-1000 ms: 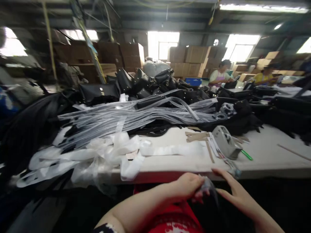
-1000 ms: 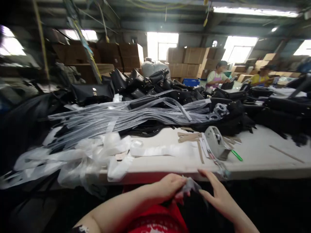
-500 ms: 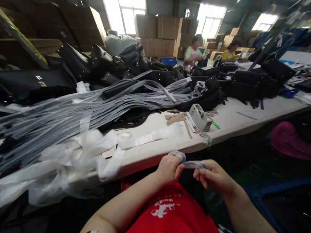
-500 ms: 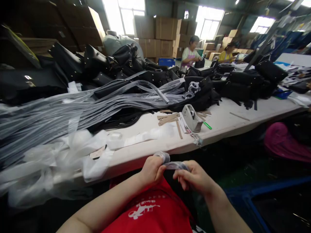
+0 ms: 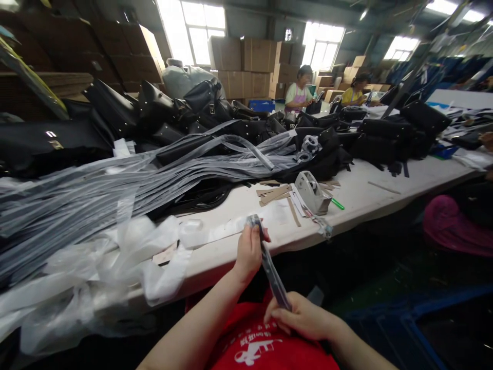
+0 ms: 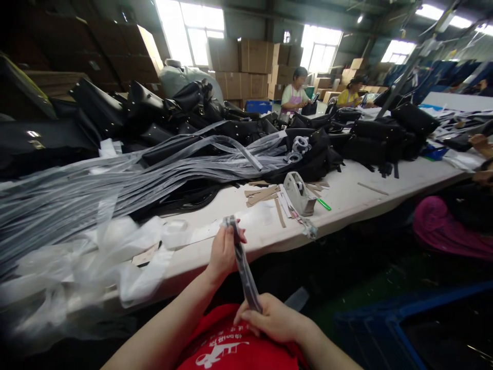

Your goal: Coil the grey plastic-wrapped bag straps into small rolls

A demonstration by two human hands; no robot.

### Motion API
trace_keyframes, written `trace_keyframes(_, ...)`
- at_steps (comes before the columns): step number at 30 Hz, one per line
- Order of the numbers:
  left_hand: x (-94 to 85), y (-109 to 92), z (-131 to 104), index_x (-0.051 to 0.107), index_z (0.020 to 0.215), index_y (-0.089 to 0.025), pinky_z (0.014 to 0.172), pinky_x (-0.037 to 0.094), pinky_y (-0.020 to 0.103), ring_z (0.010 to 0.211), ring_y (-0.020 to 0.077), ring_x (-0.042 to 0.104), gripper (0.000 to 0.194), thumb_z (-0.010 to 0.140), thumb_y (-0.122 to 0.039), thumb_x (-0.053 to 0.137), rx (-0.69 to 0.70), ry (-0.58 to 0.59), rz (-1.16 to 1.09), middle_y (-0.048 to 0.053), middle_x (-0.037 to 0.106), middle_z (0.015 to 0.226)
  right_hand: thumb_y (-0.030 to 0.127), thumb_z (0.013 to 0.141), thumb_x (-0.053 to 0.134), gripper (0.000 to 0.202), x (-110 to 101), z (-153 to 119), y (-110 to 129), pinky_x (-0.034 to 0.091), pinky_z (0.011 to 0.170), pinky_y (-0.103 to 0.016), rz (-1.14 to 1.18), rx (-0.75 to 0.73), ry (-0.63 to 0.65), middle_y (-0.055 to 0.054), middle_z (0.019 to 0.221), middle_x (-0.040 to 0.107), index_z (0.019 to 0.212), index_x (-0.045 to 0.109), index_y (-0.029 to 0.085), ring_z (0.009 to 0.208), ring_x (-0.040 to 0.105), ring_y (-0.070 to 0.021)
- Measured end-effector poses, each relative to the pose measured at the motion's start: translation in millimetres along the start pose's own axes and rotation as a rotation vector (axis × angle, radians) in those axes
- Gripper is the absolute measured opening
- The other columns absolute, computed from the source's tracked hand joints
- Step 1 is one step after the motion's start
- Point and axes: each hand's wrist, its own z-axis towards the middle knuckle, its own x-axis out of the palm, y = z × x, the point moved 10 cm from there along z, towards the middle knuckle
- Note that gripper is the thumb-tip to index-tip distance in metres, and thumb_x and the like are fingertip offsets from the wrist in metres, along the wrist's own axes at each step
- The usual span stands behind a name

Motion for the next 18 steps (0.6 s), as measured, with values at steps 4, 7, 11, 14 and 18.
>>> trace_keyframes(4,13.4,10.5,-14.8,0.061,0.069,-0.02,0.077,0.04,0.034,0.069,0.0207,0.051,0.032,0.08,-0.05,0.062,0.203,0.247,0.58,0.006,0.055,0.069,0.056,0.089,0.05,0.049,-49.8,-24.9,26.2,0.03,0.039,-0.019,0.148,-0.074,-0.126,0.002,0.05,0.053,0.089,0.068,0.011,0.037,0.038,-0.0062)
trace_keyframes(7,30.1,31.2,-31.3,0.054,0.056,-0.02,0.06,0.036,0.029,0.053,0.0157,0.045,0.046,0.085,-0.056,0.051,0.073,0.431,0.673,0.002,0.049,0.054,0.052,0.088,0.054,0.041,-121.0,-34.3,36.5,0.044,0.052,-0.024,-0.118,-0.073,-0.444,-0.003,0.062,0.063,0.085,0.067,0.013,0.052,0.055,-0.0125)
trace_keyframes(11,36.4,50.4,-41.7,0.057,0.058,-0.018,0.042,0.028,0.025,0.034,0.0105,0.033,0.067,0.088,-0.069,0.026,-0.387,0.431,0.307,-0.002,0.041,0.038,0.045,0.079,0.066,0.041,-159.9,-33.3,46.5,0.047,0.091,-0.038,-0.605,-0.127,-0.712,-0.01,0.11,0.067,0.11,0.064,0.018,0.101,0.061,-0.0255)
trace_keyframes(14,39.8,50.5,-46.8,0.059,0.064,-0.015,0.036,0.026,0.021,0.027,0.0094,0.031,0.068,0.084,-0.074,0.032,-0.65,0.407,-0.045,-0.007,0.03,0.03,0.041,0.083,0.062,0.037,-151.6,-27.9,46.8,0.046,0.095,-0.04,-0.718,-0.196,-0.725,-0.009,0.112,0.067,0.113,0.063,0.02,0.105,0.06,-0.026)
trace_keyframes(18,31.5,35.9,-40.9,0.059,0.064,-0.012,0.04,0.034,0.018,0.026,0.0061,0.031,0.066,0.092,-0.065,0.031,-0.783,0.345,-0.353,-0.009,0.026,0.029,0.04,0.088,0.055,0.028,-150.1,-33.3,43.8,0.05,0.085,-0.037,-0.604,-0.218,-0.722,-0.008,0.098,0.07,0.103,0.068,0.02,0.09,0.064,-0.0233)
